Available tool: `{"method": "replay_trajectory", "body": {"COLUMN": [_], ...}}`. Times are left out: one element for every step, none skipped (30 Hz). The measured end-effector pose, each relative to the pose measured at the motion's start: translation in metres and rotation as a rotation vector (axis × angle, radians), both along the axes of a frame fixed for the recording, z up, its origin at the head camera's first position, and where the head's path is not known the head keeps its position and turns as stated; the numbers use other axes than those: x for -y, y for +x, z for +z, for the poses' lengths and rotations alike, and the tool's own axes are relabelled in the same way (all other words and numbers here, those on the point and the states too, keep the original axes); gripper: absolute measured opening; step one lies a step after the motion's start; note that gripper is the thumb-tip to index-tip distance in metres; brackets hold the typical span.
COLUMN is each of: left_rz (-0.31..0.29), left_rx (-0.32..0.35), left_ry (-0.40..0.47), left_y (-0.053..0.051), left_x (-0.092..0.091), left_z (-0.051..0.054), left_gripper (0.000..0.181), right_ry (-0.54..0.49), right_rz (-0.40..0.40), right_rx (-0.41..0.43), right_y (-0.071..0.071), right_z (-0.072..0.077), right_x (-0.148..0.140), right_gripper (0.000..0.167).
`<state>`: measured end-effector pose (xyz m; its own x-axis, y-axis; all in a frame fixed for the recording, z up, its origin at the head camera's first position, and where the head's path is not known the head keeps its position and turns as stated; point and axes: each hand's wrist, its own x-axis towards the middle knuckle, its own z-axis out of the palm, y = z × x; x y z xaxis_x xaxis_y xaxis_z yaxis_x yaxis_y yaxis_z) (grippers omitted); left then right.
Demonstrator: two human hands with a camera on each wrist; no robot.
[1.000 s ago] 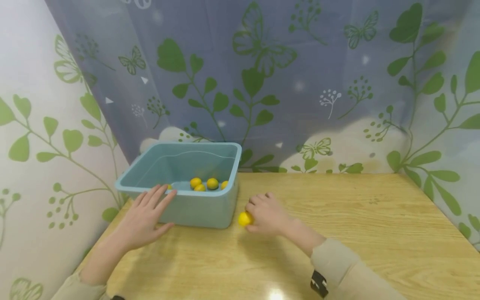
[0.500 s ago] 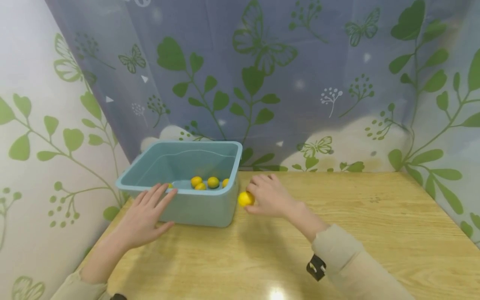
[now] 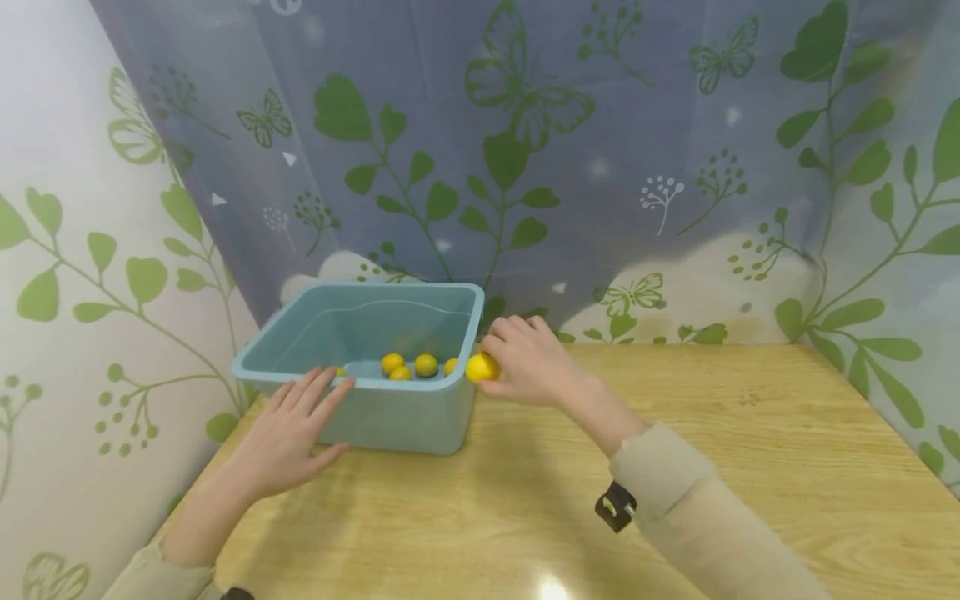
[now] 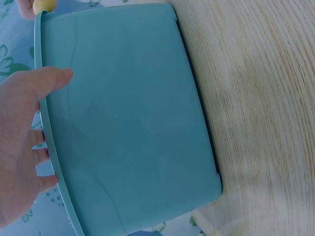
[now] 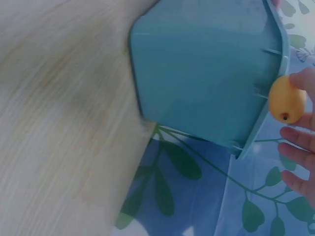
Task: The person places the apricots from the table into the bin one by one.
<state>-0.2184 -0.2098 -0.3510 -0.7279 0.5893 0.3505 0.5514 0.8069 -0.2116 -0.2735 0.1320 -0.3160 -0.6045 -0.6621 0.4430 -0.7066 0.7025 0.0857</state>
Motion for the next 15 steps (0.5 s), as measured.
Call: {"method": "replay_trajectory", "body": {"left_rz": [0.000, 0.001, 0.002, 0.003, 0.003, 0.002, 0.002, 0.001, 0.000, -0.001, 0.000, 0.002, 0.005, 0.007, 0.009], "left_rx": [0.001, 0.002, 0.001, 0.000, 0.000, 0.000, -0.001, -0.002, -0.002, -0.002, -0.001, 0.001, 0.003, 0.006, 0.009], "left_ry": [0.000, 0.000, -0.001, -0.002, -0.002, -0.002, -0.002, -0.001, 0.000, 0.002, 0.002, 0.002, 0.002, 0.001, 0.000], "left_y": [0.000, 0.000, 0.000, 0.000, 0.001, 0.001, 0.001, 0.001, 0.001, 0.001, 0.001, 0.001, 0.001, 0.001, 0.001], "left_x": [0.000, 0.000, 0.000, 0.000, 0.000, 0.000, 0.000, 0.000, 0.000, 0.000, -0.001, -0.001, -0.001, -0.001, -0.001], "left_z": [0.000, 0.000, 0.000, 0.000, 0.000, 0.000, 0.000, 0.000, 0.000, 0.000, 0.000, 0.000, 0.000, 0.000, 0.000], "left_gripper": [0.080, 0.080, 0.080, 0.080, 0.080, 0.080, 0.080, 0.080, 0.080, 0.080, 0.080, 0.080, 0.080, 0.080, 0.080], "right_ry": [-0.001, 0.001, 0.001, 0.004, 0.006, 0.007, 0.008, 0.008, 0.007, 0.007, 0.004, 0.003, 0.001, -0.001, -0.003], "right_rz": [-0.001, -0.006, -0.011, -0.018, -0.024, -0.028, -0.032, -0.034, -0.033, -0.031, -0.026, -0.021, -0.016, -0.012, -0.009], "right_rx": [0.009, 0.015, 0.023, 0.026, 0.031, 0.033, 0.032, 0.030, 0.025, 0.020, 0.017, 0.012, 0.008, 0.007, 0.008], "right_y": [0.000, -0.001, -0.001, -0.001, -0.002, -0.002, -0.002, -0.003, -0.003, -0.003, -0.004, -0.005, -0.005, -0.006, -0.006], "right_z": [0.002, 0.004, 0.005, 0.006, 0.008, 0.009, 0.010, 0.011, 0.012, 0.013, 0.014, 0.015, 0.016, 0.017, 0.018], "right_x": [0.001, 0.002, 0.002, 0.003, 0.003, 0.003, 0.003, 0.004, 0.004, 0.004, 0.005, 0.006, 0.007, 0.008, 0.010], "right_gripper": [0.037, 0.036, 0.037, 0.037, 0.037, 0.037, 0.037, 0.037, 0.037, 0.036, 0.036, 0.036, 0.035, 0.034, 0.034]}}
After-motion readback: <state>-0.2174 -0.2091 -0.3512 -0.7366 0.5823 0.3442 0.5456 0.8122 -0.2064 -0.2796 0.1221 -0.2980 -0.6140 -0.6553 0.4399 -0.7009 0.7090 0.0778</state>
